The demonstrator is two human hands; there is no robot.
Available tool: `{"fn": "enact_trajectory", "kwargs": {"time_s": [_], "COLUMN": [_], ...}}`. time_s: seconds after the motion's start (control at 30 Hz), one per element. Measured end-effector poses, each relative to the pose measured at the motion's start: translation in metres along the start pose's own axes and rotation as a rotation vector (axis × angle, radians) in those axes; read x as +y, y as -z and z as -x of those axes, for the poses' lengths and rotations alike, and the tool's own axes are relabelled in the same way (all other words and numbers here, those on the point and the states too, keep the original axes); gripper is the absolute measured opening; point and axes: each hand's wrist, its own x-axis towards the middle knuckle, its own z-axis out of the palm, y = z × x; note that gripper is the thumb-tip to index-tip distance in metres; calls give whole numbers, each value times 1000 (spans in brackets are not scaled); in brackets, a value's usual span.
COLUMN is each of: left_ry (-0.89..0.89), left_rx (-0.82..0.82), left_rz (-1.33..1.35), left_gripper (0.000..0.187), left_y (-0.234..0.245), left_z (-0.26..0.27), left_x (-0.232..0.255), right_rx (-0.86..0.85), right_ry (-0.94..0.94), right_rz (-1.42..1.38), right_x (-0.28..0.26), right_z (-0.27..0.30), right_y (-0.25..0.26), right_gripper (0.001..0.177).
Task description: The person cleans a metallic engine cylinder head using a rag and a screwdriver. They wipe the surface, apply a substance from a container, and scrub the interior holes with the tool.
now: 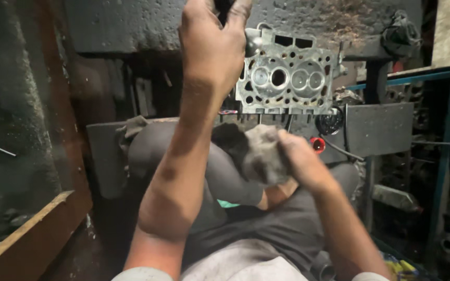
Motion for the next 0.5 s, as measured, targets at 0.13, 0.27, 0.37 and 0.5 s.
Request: {"fn": "enact_trajectory", "kwargs": {"time_s": [0.13, 0.27, 0.37, 0.5], "left_ry": [-205, -6, -87, -34], "left_rx": [-40, -30, -183, -200], "left_rz": [243, 154, 563, 561], "left_gripper": [23, 20, 15, 14], "left_y": [5, -3, -5, 2], "left_z": [7, -2, -5, -13], "left_x": [14, -11, -45, -57], "right_rx": [185, 359, 435, 360], "right_ry": [532, 481, 415, 534], "right_rz": [874, 684, 755, 879], "right_x": [51, 97, 105, 83], "right_z": [-15, -49, -58, -34], "right_y": [-12, -31, -50, -50], "right_gripper": [17, 10, 11, 30]}}
